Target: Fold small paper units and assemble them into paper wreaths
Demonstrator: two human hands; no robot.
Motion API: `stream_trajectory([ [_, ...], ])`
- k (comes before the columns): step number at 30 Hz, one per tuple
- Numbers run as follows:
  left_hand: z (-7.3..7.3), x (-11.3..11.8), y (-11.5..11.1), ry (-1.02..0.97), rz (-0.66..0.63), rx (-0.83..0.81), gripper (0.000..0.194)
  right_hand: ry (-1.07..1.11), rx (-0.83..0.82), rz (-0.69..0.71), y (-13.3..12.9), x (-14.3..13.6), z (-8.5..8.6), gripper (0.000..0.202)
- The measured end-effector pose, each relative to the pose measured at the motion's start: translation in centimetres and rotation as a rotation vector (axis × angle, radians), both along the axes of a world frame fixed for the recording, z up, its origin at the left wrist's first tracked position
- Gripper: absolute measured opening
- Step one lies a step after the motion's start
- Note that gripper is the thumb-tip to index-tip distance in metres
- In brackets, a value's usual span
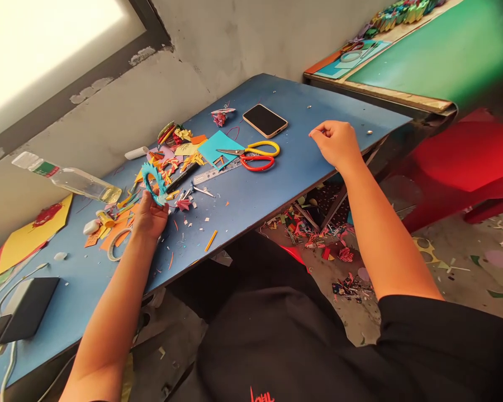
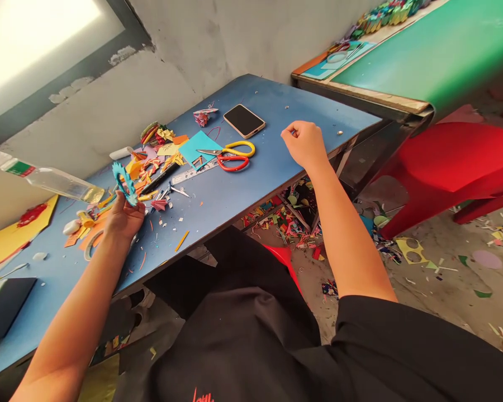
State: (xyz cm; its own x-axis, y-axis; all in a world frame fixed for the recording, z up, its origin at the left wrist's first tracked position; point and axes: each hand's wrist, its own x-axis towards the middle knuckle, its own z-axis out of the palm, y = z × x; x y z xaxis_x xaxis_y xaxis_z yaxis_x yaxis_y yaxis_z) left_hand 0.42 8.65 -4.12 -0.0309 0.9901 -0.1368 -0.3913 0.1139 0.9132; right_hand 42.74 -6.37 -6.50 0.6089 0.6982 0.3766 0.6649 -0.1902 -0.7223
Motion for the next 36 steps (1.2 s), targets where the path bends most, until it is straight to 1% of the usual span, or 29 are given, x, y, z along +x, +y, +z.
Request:
stream_trajectory([
  [5,0.18,0.11,-0.09,0.02,-0.043,0.003,0.016,0.049,0.049,0.022,-0.1,0.1,-0.01,0.016],
  [9,0.28,0.02,-0.25,0.026,-0.082,0.009,0.016,0.069,0.072,0.0,0.04,0.15,-0.14,0.014],
  [12,0.3,0.02,-0.34,0.027,-0.103,0.007,0.016,0.07,0.065,-0.036,0.16,0.07,-0.12,0.015],
  [15,0.24,0.06,-0.28,0.034,-0.109,0.001,0.01,0.065,0.033,-0.065,0.08,-0.13,0.11,0.017],
  [18,0.05,0.0,-0.06,0.032,-0.099,0.005,0.005,0.06,0.008,-0.065,-0.14,-0.31,0.34,0.021],
  [21,-0.25,-0.15,0.26,0.023,-0.092,0.009,0.007,0.059,0.009,-0.061,-0.25,-0.32,0.38,0.024],
  [26,-0.61,-0.31,0.53,0.009,-0.091,0.011,0.012,0.07,0.008,-0.054,-0.11,-0.14,0.27,0.022],
  [31,-0.34,-0.06,0.26,0.0,-0.098,0.021,0.011,0.088,0.033,-0.054,0.05,0.0,0.04,0.018],
  [36,-0.04,0.17,0.01,0.0,-0.108,0.021,0.013,0.102,0.051,-0.057,0.13,0.13,-0.21,0.019],
])
